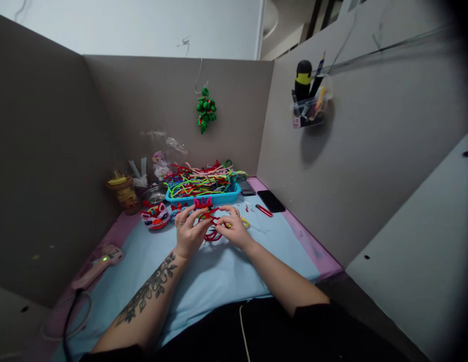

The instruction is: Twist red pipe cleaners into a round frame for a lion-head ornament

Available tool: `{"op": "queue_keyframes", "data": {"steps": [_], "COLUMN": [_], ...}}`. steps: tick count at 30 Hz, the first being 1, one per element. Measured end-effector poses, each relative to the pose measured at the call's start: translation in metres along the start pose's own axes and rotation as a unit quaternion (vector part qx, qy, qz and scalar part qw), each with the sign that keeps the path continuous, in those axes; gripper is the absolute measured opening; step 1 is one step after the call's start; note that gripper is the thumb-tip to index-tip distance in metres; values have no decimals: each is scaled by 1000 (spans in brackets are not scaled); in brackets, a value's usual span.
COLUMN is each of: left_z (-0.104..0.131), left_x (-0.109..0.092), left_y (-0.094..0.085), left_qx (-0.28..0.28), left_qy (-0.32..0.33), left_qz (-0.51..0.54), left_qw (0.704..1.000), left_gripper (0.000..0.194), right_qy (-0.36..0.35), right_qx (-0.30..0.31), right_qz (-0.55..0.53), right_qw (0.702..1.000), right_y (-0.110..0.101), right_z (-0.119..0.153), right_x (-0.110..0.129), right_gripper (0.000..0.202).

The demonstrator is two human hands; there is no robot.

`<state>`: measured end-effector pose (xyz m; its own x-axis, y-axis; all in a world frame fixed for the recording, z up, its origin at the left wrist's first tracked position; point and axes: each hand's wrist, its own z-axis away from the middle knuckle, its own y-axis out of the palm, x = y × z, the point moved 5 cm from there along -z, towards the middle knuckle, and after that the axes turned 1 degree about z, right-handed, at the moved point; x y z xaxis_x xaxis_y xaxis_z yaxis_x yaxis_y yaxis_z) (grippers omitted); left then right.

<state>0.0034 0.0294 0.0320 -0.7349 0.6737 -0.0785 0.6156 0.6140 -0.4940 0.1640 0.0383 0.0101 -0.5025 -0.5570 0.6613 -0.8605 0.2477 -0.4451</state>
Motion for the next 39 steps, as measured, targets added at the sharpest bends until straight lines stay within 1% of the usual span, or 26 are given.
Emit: {"op": "queue_keyframes", "data": {"steps": [7,11,18,22,27,30,32,35,36,39], "left_z": [-1,-2,-1,-3,-5,-6,-6,-6,-6,-4], "left_x": [-3,-5,-3,-2,-5,-8,-10,-10,-7,10], "left_y": [0,1,9,10,13,16,17,15,14,14], "left_qx": [16,13,49,74,108,142,161,164,155,104], "left_qy": [35,53,66,47,35,19,9,-12,-28,-108], "left_qz": [-14,-15,-6,-6,8,11,13,25,37,110], "left_qw": [999,998,997,996,993,990,987,986,987,983], "left_gripper": [13,13,12,8,5,5,5,4,10,52], "right_qy": [-3,-15,-55,-100,-168,-194,-200,-171,-147,-33], "right_qx": [13,26,42,24,25,34,44,37,24,-19], "right_qz": [1,11,24,90,196,226,224,187,166,72], "right_qw": [1000,999,997,991,966,954,953,967,975,997], "right_y": [1,1,-1,-7,-13,-13,-11,-10,-11,-15], "right_z": [-1,0,0,0,2,4,5,3,1,-6], "right_x": [-2,0,2,4,7,9,11,8,5,-18], "right_gripper": [7,8,8,9,10,9,9,9,9,8]}}
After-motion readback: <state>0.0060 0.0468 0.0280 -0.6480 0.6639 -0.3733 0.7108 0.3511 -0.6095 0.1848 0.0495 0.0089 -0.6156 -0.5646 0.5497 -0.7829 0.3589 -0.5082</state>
